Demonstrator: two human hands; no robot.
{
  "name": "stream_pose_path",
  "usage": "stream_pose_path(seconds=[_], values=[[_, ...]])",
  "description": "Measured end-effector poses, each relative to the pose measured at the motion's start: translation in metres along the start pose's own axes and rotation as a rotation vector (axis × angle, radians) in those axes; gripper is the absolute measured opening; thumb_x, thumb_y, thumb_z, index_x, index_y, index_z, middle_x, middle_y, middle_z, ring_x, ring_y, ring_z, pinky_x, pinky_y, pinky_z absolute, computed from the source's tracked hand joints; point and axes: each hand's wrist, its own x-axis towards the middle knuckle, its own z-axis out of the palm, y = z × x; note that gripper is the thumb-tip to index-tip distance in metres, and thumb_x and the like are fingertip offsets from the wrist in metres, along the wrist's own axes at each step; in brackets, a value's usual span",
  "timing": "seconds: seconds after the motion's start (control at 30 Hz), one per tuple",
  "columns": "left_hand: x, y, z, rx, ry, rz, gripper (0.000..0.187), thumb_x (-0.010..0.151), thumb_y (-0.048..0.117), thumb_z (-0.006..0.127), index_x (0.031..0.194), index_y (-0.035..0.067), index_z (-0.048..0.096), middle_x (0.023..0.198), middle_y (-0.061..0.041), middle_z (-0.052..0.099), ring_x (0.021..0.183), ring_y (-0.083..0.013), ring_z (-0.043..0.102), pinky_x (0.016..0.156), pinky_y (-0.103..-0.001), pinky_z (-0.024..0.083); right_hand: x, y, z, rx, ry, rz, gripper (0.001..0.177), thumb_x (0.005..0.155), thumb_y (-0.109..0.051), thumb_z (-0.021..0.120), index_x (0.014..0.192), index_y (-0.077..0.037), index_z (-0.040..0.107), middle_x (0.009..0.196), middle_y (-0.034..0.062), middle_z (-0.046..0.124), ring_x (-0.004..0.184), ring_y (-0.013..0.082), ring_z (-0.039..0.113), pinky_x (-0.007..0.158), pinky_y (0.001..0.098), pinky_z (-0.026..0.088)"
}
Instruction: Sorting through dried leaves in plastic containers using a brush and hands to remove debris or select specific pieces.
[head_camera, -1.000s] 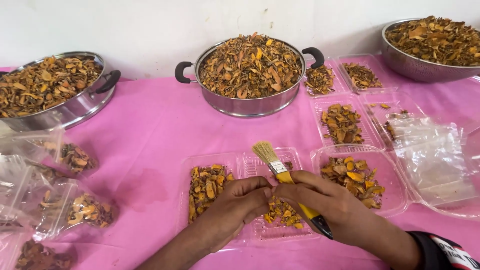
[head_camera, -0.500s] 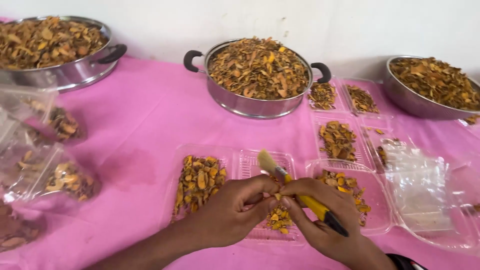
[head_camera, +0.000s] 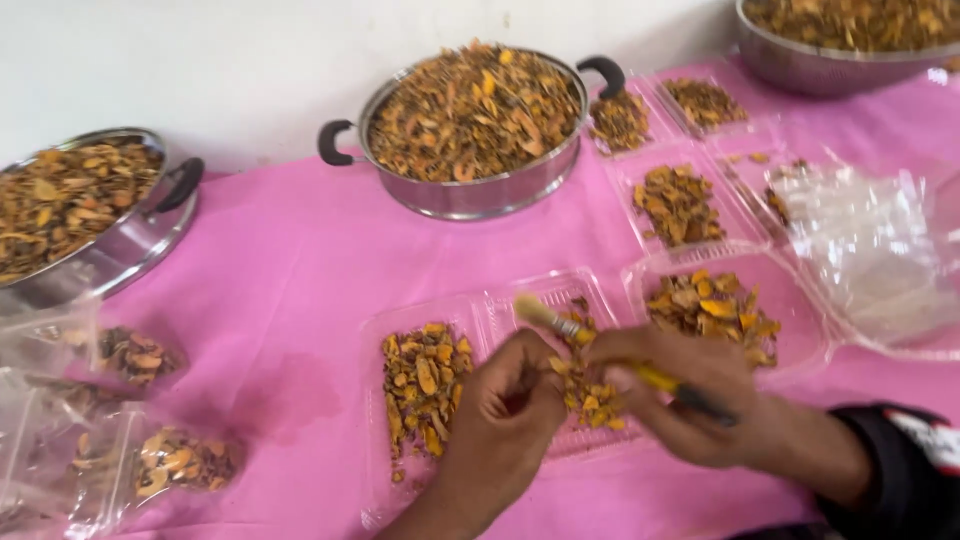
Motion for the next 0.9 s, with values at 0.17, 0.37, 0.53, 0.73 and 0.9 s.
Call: stream_pose_path(seconds=[0.17,0.37,0.53,0.73,0.9], values=[[0.004,-0.005,-0.009,0.078,0.195,-0.004,0.038,0.089,-0.010,0.054,0.072,0.018,0.033,0.066,0.005,0.027,0.058,-0.0068,0.023,0.050,-0.028,0.019,-0.019,-0.003,-0.023,-0.036,-0.037,0.163,0.040,0.098,-0.036,0.044,0.126,-0.014,0.062,0.093,-0.0082,0.082,0.035,0.0031,0.043,0.039,0.0201,0.045],[0.012,-0.003,-0.019,0.004,0.224,-0.103,0.033,0.100,-0.002,0.057,0.072,0.014,0.049,0.064,0.002,0.040,0.058,-0.0095,0.031,0.051,-0.029,0.028,-0.003,-0.011,-0.025,-0.020,-0.084,-0.182,0.035,0.101,-0.022,0.043,0.114,0.000,0.067,0.081,0.0035,0.078,0.071,0.0174,0.081,0.076,0.0280,0.069],[0.018,-0.004,-0.018,-0.060,0.241,-0.097,0.032,0.091,-0.006,0.053,0.069,0.015,0.042,0.063,0.003,0.033,0.060,-0.0090,0.027,0.055,-0.029,0.023,-0.001,-0.026,-0.030,0.117,-0.055,-0.049,0.033,0.101,-0.021,0.044,0.119,0.001,0.063,0.115,0.0155,0.079,0.093,0.0211,0.089,0.088,0.0333,0.073],[0.019,-0.003,-0.021,-0.020,0.268,-0.187,0.035,0.095,-0.003,0.058,0.067,0.014,0.045,0.063,0.001,0.039,0.060,-0.0126,0.035,0.057,-0.029,0.036,-0.008,0.033,-0.007,0.115,0.067,-0.289,0.020,0.085,-0.004,0.047,0.071,-0.010,0.060,0.062,0.0057,0.071,0.051,0.0144,0.077,0.053,0.0252,0.074],[0.017,0.007,-0.011,-0.138,0.144,-0.229,0.030,0.093,-0.003,0.060,0.069,0.013,0.051,0.062,0.004,0.041,0.060,-0.0085,0.031,0.057,-0.027,0.026,0.020,0.003,-0.007,-0.114,-0.013,-0.106,0.018,0.096,-0.014,0.062,0.110,-0.004,0.068,0.097,0.0042,0.078,0.075,0.0136,0.072,0.073,0.0245,0.057]])
